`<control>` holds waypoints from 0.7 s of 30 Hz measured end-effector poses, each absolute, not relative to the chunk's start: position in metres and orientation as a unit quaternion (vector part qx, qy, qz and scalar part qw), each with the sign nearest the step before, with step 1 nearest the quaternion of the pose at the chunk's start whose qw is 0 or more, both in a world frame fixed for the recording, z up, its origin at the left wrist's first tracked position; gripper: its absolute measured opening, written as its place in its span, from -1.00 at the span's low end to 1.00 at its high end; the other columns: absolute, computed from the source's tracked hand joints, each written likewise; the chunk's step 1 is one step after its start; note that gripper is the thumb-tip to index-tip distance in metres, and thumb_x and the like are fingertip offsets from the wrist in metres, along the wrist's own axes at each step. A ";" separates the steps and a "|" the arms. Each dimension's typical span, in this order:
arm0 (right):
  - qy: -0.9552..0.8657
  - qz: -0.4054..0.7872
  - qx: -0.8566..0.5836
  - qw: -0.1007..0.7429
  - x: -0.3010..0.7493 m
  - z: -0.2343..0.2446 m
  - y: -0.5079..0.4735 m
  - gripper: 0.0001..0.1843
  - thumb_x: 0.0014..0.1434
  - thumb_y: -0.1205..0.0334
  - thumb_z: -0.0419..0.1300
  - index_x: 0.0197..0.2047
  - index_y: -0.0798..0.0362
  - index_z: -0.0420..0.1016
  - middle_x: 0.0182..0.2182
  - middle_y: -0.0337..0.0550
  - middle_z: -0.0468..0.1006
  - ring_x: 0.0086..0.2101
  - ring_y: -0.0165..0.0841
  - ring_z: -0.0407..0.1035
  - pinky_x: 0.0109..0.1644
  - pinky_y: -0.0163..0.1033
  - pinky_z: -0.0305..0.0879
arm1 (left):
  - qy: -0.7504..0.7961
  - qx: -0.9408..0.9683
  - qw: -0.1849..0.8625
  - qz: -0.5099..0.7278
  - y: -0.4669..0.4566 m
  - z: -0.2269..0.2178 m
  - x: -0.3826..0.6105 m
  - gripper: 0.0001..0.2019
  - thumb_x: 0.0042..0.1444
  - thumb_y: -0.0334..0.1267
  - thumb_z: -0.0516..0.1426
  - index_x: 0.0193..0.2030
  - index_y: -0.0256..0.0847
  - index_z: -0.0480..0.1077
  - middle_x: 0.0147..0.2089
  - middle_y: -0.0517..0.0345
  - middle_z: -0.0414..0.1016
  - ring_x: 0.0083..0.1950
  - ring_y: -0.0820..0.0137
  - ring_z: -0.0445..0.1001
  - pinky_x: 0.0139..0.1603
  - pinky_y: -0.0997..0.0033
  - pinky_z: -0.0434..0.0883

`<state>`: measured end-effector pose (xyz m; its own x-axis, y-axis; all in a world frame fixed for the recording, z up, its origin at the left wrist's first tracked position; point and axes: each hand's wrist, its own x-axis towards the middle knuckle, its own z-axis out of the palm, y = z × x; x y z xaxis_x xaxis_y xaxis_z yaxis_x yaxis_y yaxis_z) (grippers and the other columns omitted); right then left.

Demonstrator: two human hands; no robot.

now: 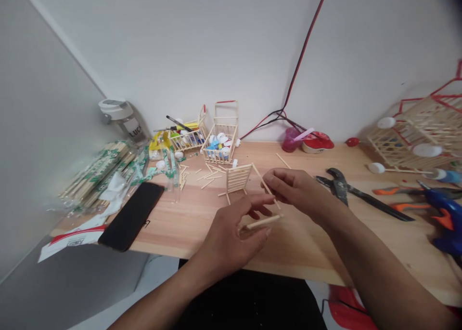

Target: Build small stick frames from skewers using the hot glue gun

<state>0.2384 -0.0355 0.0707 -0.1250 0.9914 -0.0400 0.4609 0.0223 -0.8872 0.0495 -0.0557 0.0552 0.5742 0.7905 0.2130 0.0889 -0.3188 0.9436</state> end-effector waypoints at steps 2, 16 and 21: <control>-0.631 0.406 -0.569 0.337 0.241 0.069 -0.037 -0.57 0.22 -0.06 0.01 -0.53 0.06 0.31 -0.61 -0.30 0.29 -0.58 -0.51 0.12 -0.50 -0.34 0.01 | 0.303 0.730 0.501 0.352 -0.056 0.054 0.050 -0.53 0.03 -0.51 0.17 0.11 -0.13 0.34 -0.03 0.17 0.50 -0.12 0.48 0.44 -0.03 0.45 0.40; -0.560 0.316 -0.691 0.329 0.291 0.057 -0.084 -0.53 0.20 -0.20 0.00 -0.45 0.03 0.38 -0.55 -0.19 0.33 -0.53 -0.42 0.16 -0.50 -0.29 0.09 | 0.271 0.733 0.500 0.372 -0.048 0.046 0.051 -0.46 0.02 -0.56 0.13 0.14 -0.09 0.33 0.03 0.15 0.49 -0.10 0.46 0.44 -0.03 0.41 0.41; -0.414 0.197 -0.793 0.402 0.342 0.051 -0.127 -0.63 0.15 -0.19 0.07 -0.39 -0.07 0.39 -0.39 -0.06 0.43 -0.42 -0.33 0.29 -0.37 -0.18 0.21 | 0.255 0.741 0.500 0.368 -0.046 0.042 0.050 -0.43 0.03 -0.55 0.14 0.17 0.00 0.30 0.06 0.17 0.47 -0.03 0.44 0.43 -0.01 0.42 0.40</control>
<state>0.3423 -0.1267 0.0508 0.5802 0.8142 0.0211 0.4976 -0.3339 -0.8006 0.0503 -0.0458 0.0425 0.5998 0.7456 0.2902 0.0097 -0.3695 0.9292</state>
